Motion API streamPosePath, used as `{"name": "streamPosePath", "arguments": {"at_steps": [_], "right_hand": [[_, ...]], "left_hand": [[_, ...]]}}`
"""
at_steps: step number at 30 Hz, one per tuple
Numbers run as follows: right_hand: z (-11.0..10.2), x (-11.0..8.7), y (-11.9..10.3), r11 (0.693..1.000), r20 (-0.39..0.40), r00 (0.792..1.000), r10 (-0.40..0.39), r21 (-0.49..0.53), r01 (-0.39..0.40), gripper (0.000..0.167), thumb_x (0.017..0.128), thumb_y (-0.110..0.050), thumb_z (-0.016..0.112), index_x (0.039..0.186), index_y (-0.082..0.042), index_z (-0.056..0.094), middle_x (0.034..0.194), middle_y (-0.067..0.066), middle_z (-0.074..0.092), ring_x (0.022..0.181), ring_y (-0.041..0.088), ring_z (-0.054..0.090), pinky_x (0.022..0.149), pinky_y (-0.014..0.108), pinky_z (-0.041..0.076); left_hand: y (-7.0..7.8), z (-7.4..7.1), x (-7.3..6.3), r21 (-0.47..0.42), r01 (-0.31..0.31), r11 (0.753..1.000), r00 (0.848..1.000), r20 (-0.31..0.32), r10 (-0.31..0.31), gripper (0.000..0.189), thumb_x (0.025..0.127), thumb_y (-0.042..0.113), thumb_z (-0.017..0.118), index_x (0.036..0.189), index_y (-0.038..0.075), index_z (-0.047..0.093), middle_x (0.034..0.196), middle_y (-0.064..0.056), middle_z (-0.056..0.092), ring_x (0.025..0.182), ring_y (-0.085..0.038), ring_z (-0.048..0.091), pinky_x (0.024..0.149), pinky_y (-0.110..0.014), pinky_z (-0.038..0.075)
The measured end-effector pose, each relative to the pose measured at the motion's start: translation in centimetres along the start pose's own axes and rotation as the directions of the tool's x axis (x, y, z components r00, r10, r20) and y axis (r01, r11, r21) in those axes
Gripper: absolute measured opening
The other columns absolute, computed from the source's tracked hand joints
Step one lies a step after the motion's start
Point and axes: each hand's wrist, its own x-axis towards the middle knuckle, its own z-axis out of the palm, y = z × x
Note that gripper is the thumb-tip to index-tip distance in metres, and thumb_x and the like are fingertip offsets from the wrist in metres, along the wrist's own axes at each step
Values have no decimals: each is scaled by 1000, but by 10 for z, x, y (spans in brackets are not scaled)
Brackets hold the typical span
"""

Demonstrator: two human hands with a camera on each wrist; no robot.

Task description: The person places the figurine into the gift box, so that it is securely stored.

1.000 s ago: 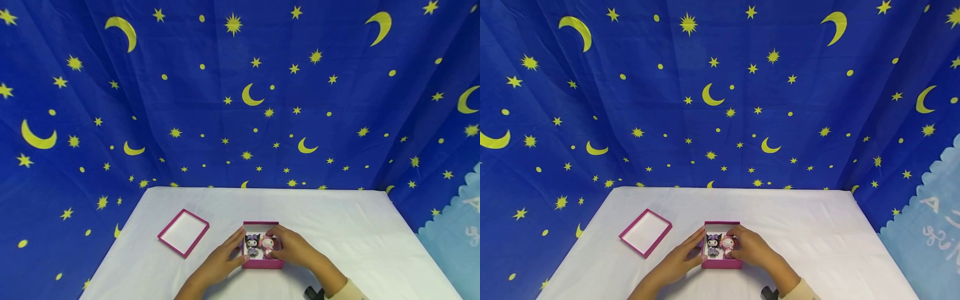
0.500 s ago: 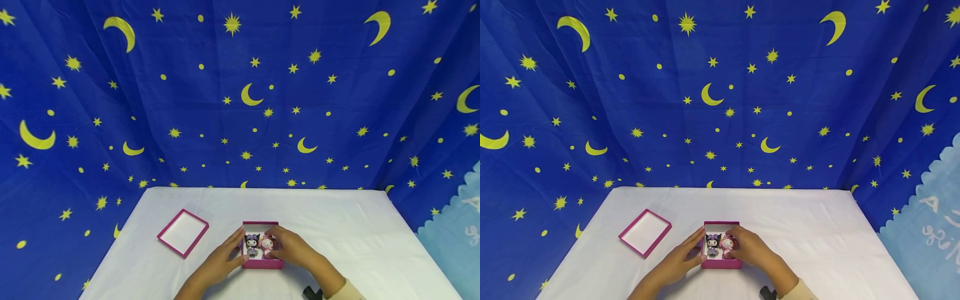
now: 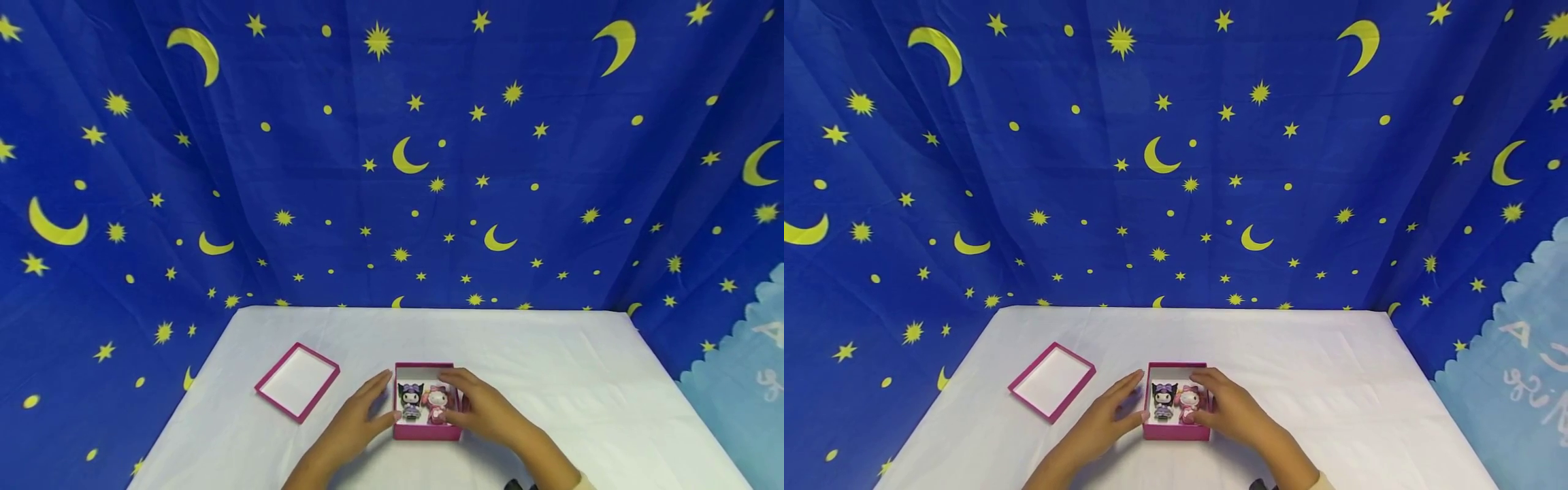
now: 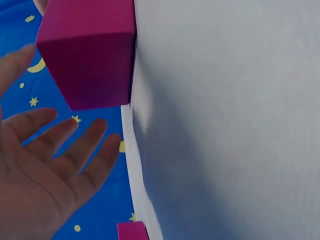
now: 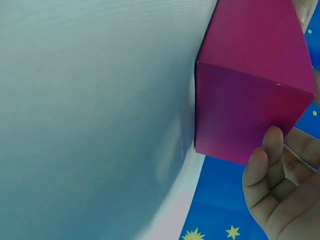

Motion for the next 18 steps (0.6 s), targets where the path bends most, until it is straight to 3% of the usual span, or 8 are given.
{"name": "streamPosePath", "arguments": {"at_steps": [4,8,13,18], "right_hand": [[-2,-6,3,999,-2,1000,15,39,-14,71,88,-39,78,148,-9,51,155,3,48,113,18,64,94,36,57],[-3,-10,7,995,13,999,53,86,-54,80,87,-44,78,152,-12,46,162,2,38,104,8,61,84,27,57],[-6,-12,9,987,57,993,107,111,-113,89,85,-55,76,156,-15,41,167,-2,30,125,16,60,102,44,55],[-8,-14,11,985,99,988,117,113,-128,95,84,-62,73,158,-14,36,170,-1,25,140,25,53,114,58,42]], "left_hand": [[-2,-8,2,-23,38,999,994,-104,-41,68,96,39,69,153,12,45,156,-10,48,137,-34,54,111,-52,47],[-5,-19,2,-27,83,996,972,-219,-87,60,93,33,73,146,14,54,145,-9,58,126,-31,63,101,-48,56],[-13,-34,0,-31,98,995,939,-329,-103,53,91,27,76,140,13,61,132,-8,66,121,-30,65,99,-45,57],[-25,-48,-2,-52,127,991,917,-374,-137,52,90,24,77,138,9,62,129,-11,67,121,-31,65,101,-44,56]]}}
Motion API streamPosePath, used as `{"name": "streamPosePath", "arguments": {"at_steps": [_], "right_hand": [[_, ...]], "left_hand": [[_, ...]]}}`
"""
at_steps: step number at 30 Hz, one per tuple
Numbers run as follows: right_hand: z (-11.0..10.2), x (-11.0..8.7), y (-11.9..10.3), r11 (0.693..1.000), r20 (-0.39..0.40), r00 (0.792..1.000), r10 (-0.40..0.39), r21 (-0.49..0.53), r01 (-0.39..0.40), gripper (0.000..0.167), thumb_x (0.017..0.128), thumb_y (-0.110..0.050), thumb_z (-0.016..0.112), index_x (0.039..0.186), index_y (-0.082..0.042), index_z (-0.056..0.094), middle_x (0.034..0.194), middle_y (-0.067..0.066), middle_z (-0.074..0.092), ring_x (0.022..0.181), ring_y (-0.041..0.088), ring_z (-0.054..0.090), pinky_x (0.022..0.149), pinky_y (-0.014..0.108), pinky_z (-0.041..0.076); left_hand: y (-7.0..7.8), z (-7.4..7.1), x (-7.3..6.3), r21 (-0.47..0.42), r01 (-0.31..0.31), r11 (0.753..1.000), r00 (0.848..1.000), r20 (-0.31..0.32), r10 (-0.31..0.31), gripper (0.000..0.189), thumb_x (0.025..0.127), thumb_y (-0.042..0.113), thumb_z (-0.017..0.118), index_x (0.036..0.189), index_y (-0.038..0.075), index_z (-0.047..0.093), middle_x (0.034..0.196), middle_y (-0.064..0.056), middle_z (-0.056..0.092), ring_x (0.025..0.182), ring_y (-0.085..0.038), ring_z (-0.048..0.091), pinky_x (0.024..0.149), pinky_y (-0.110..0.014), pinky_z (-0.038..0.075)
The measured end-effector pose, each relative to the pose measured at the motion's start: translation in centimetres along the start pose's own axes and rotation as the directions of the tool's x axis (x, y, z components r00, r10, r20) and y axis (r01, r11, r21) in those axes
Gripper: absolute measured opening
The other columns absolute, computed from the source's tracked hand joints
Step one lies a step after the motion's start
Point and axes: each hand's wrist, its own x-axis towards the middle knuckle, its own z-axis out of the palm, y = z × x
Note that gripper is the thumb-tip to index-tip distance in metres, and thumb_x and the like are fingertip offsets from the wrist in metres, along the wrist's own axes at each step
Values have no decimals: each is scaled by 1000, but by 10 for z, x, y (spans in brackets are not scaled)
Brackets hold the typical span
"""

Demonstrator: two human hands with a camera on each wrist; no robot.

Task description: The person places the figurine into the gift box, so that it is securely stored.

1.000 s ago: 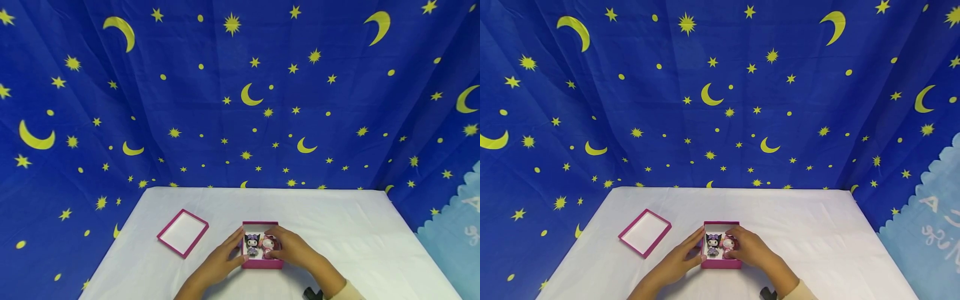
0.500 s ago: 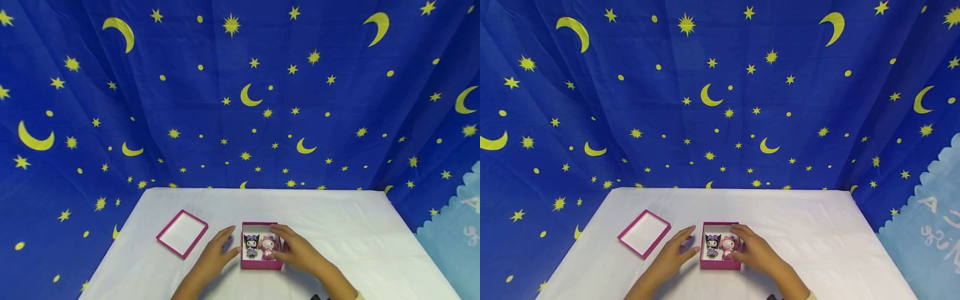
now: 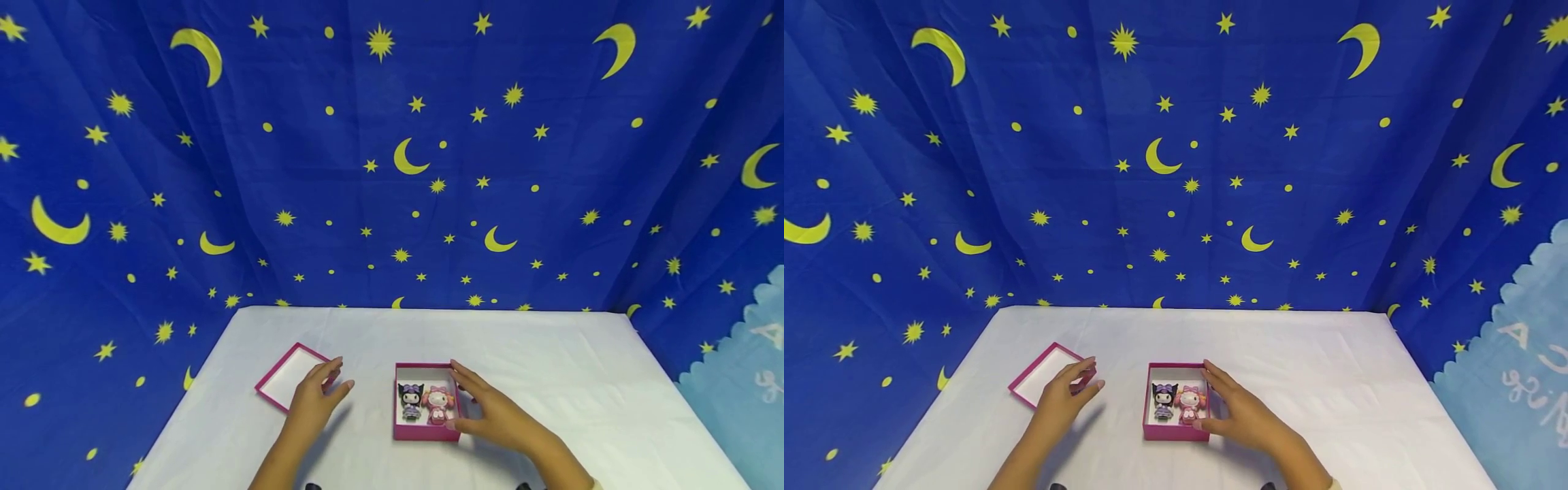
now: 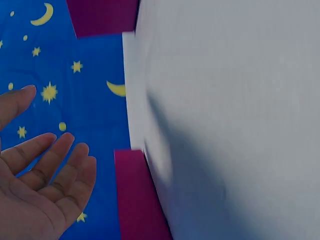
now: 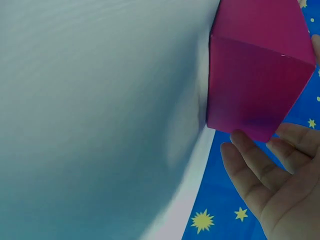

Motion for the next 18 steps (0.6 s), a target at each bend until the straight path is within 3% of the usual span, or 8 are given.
{"name": "streamPosePath", "arguments": {"at_steps": [9,18], "right_hand": [[0,0,0,1000,17,1000,9,29,-9,96,84,-61,73,159,-16,33,170,-1,23,139,24,52,114,59,42],[2,0,1,999,18,1000,12,42,-12,96,85,-60,73,160,-18,31,170,-1,23,128,21,59,106,52,51]], "left_hand": [[-20,-18,4,61,65,996,998,-19,-64,52,90,27,77,136,6,63,130,-11,67,122,-34,64,104,-51,53],[-26,-24,4,76,107,991,994,16,-108,46,89,25,78,129,5,67,115,-11,73,109,-30,70,101,-50,54]]}}
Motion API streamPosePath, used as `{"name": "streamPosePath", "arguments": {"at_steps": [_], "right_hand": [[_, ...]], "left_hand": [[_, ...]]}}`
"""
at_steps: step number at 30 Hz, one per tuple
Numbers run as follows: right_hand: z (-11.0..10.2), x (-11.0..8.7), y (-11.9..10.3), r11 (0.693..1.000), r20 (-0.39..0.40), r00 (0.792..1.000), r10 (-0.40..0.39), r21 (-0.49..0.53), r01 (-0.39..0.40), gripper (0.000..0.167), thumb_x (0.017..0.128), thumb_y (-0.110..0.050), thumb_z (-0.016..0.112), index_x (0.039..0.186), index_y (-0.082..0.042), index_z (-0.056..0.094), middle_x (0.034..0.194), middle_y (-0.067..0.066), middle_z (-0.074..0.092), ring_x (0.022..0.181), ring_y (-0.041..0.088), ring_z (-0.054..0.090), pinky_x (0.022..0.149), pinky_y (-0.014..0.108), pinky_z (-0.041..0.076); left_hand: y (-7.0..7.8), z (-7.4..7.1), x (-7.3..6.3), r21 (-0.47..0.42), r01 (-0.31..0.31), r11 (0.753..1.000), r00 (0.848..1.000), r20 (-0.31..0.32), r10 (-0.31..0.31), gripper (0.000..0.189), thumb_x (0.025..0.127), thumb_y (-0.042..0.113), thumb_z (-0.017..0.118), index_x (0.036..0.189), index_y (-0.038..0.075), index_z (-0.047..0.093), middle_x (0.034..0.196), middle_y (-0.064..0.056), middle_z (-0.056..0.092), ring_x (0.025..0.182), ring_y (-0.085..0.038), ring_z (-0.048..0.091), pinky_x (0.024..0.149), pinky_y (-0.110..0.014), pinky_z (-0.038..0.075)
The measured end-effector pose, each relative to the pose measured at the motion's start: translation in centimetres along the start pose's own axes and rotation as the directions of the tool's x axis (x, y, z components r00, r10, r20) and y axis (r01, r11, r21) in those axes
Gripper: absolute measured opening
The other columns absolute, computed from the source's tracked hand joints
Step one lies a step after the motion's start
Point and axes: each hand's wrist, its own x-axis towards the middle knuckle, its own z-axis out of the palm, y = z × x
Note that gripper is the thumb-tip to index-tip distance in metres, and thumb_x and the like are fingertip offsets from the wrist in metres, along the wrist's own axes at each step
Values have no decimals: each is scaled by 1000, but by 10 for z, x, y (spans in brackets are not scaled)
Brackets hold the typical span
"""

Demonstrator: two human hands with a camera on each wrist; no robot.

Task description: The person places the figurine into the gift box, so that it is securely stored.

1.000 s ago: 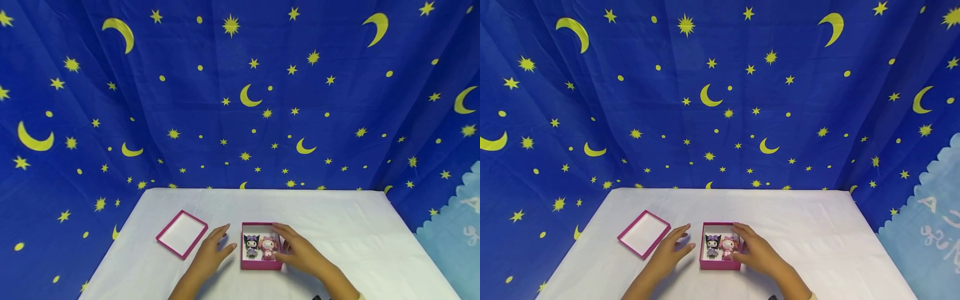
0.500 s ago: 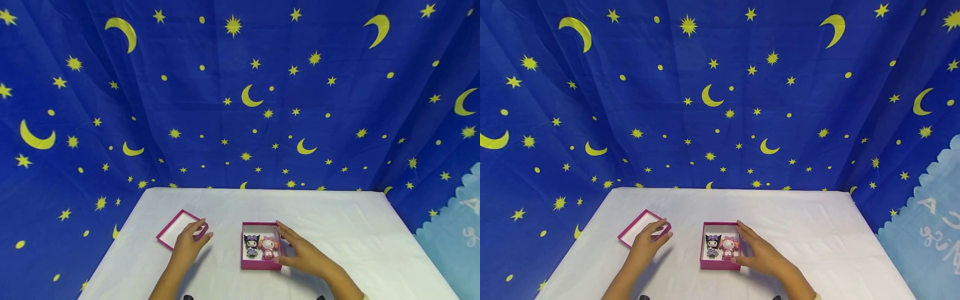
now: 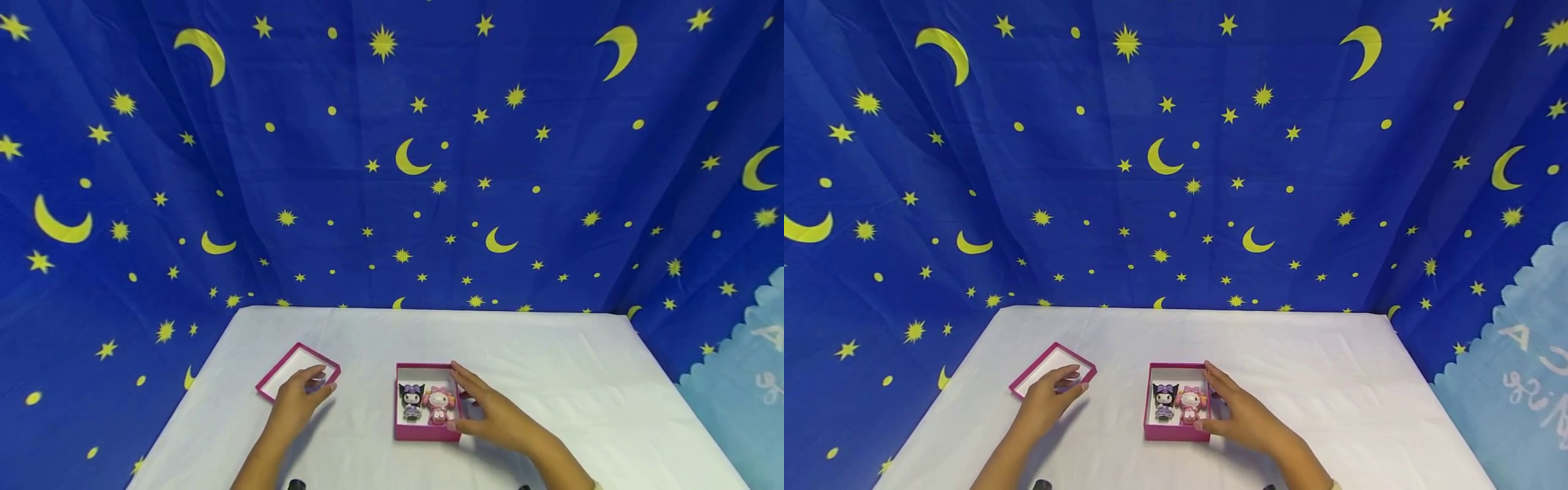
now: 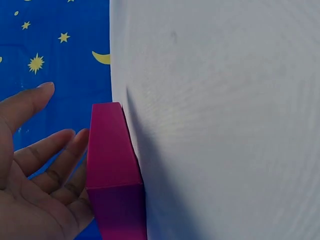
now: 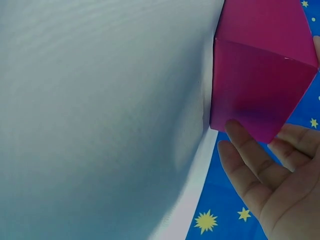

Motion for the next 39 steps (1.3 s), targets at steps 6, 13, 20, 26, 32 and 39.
{"name": "streamPosePath", "arguments": {"at_steps": [6,13,20,26,32,39], "right_hand": [[1,-1,1,1000,6,1000,-2,12,2,95,85,-60,72,160,-16,31,170,0,22,127,20,60,105,50,53],[1,-1,1,1000,12,1000,-3,20,2,96,85,-61,72,160,-15,31,171,-1,20,127,21,60,105,51,53],[2,-1,2,1000,11,1000,-6,30,6,95,86,-60,71,160,-16,31,171,-1,20,126,19,60,104,48,54],[1,-1,1,999,9,1000,-3,40,3,95,86,-59,72,160,-16,31,171,-1,21,124,17,60,103,45,55],[1,-1,1,998,9,1000,3,56,-4,94,86,-56,73,160,-17,30,171,-1,20,124,17,60,103,44,55],[3,0,2,997,17,1000,5,76,-6,93,88,-53,74,161,-16,29,171,-1,19,123,15,60,101,37,56]], "left_hand": [[-5,0,0,-41,17,999,999,37,-15,44,87,21,80,127,5,68,114,-12,74,103,-28,72,97,-48,57],[-11,-1,5,18,65,998,994,90,-66,47,84,20,81,127,7,69,112,-7,75,101,-22,70,94,-45,58],[-12,-3,9,66,97,993,988,114,-104,46,81,16,83,123,4,70,101,-2,72,90,-14,65,78,-29,57],[-13,-4,8,81,68,994,994,80,-74,31,80,9,82,109,4,75,86,1,68,75,-9,60,62,-19,49],[-14,-4,7,69,43,997,997,54,-47,22,80,7,79,102,5,76,80,2,68,71,-8,58,61,-20,48],[-12,-5,7,27,86,996,996,30,-87,20,84,6,77,103,7,77,84,2,70,77,-9,61,64,-18,51]]}}
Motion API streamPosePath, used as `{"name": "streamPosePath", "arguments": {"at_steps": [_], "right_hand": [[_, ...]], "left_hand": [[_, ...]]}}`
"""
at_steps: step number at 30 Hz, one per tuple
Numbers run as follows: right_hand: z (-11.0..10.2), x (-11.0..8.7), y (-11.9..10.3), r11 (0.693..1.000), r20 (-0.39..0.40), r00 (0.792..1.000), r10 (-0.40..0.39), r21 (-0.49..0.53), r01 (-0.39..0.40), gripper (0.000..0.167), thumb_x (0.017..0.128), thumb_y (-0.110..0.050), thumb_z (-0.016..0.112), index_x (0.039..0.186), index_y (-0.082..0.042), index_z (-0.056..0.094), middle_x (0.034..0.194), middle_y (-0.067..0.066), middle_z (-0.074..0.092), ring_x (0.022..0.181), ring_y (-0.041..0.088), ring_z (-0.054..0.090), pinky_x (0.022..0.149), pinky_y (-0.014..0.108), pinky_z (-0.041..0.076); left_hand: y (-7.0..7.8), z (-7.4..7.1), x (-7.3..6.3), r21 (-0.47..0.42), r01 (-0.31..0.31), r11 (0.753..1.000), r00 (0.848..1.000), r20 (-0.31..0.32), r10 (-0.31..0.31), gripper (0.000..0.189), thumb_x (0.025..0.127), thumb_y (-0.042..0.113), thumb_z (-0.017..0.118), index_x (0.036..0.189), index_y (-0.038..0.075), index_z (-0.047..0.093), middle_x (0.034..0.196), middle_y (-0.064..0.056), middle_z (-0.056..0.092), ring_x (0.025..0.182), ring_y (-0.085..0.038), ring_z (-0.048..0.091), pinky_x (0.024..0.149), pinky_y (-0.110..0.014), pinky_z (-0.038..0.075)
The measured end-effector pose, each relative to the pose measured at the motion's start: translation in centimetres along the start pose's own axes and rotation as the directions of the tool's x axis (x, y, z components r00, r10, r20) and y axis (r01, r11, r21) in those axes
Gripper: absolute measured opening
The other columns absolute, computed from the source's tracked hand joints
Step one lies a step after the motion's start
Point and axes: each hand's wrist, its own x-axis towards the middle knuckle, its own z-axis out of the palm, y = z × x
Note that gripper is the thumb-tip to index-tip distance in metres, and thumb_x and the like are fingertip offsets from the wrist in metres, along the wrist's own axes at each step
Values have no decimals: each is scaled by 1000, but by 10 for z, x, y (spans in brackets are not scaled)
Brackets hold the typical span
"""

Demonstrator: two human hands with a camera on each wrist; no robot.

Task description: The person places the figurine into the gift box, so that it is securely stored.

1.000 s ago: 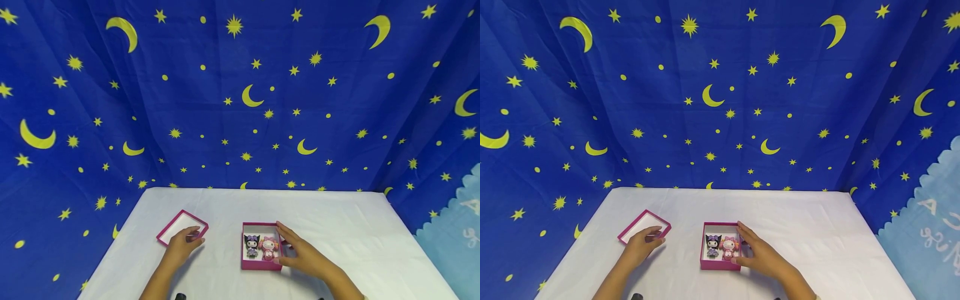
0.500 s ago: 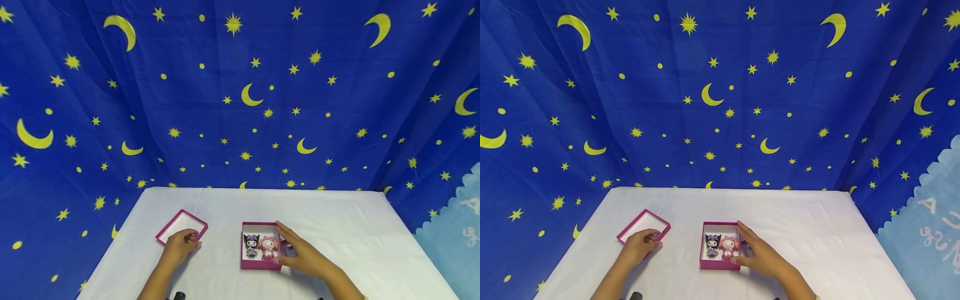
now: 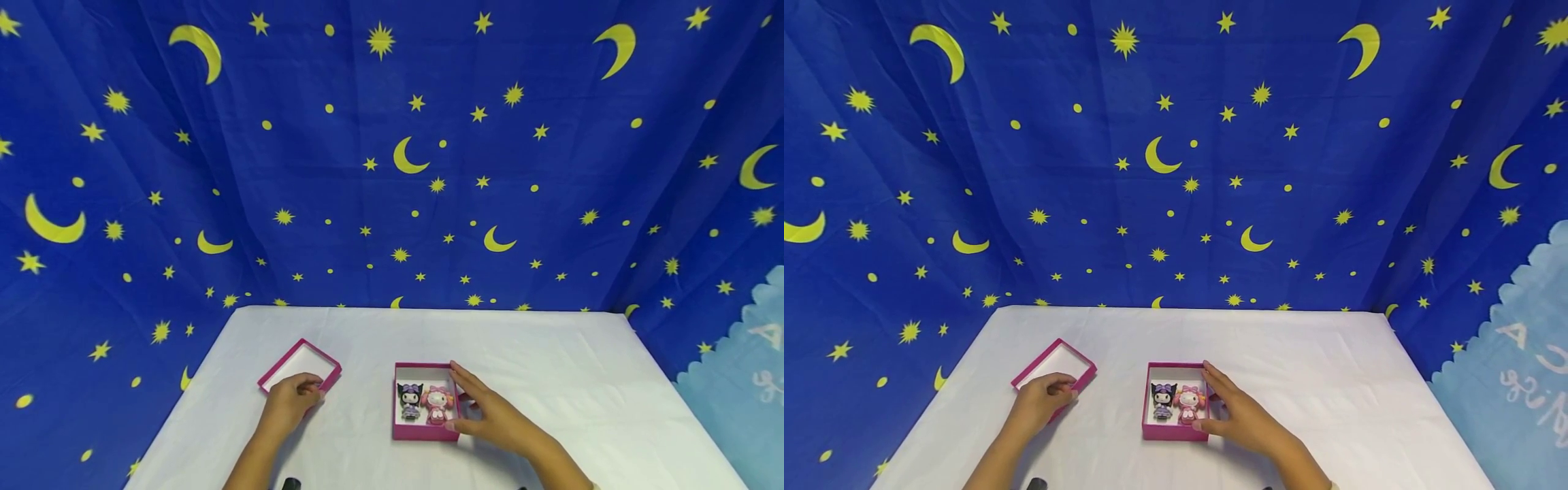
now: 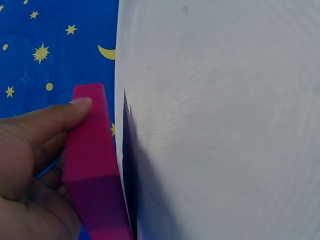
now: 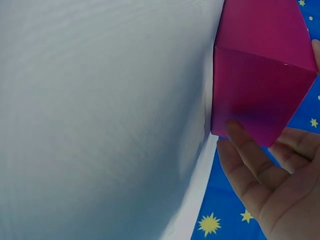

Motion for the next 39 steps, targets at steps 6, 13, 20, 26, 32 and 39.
{"name": "streamPosePath", "arguments": {"at_steps": [6,13,20,26,32,39], "right_hand": [[0,-1,-1,1000,2,1000,-7,-2,7,94,87,-54,73,161,-15,28,171,0,17,124,16,60,102,37,56],[-1,-1,-2,1000,2,1000,2,-6,-2,94,88,-53,73,162,-18,27,171,-1,18,122,15,61,103,39,55],[0,-1,-2,1000,0,1000,10,-1,-10,94,88,-53,73,162,-18,26,171,-1,17,122,14,60,103,39,55],[0,-2,-2,1000,1,1000,14,8,-14,95,87,-54,73,162,-18,26,171,-1,17,123,15,60,104,40,54],[0,-1,-1,1000,-1,1000,4,4,-4,95,87,-56,73,161,-17,27,171,-1,17,122,13,60,103,37,54],[0,-2,-1,1000,-5,1000,8,-2,-8,96,87,-56,72,161,-17,27,171,-1,17,122,13,60,102,38,55]], "left_hand": [[5,-2,-2,-33,-20,999,999,-31,19,20,86,8,76,106,6,78,89,-1,72,82,-11,62,65,-17,52],[14,-6,-5,-27,-83,996,992,-99,80,17,89,9,76,105,7,79,92,-4,73,83,-11,62,69,-18,52],[29,-12,-11,-37,-132,991,983,-132,126,18,90,8,75,108,6,76,97,-4,72,91,-16,68,79,-21,58],[43,-16,-18,-99,-132,986,986,-119,120,19,94,9,70,113,8,72,105,-7,74,97,-17,67,79,-20,56],[52,-15,-21,-150,-151,977,982,-135,131,25,97,6,65,121,9,66,110,-8,71,98,-15,62,80,-20,53],[61,-16,-25,-116,-144,983,978,-168,123,38,95,15,71,133,11,62,115,-8,66,107,-22,59,82,-23,53]]}}
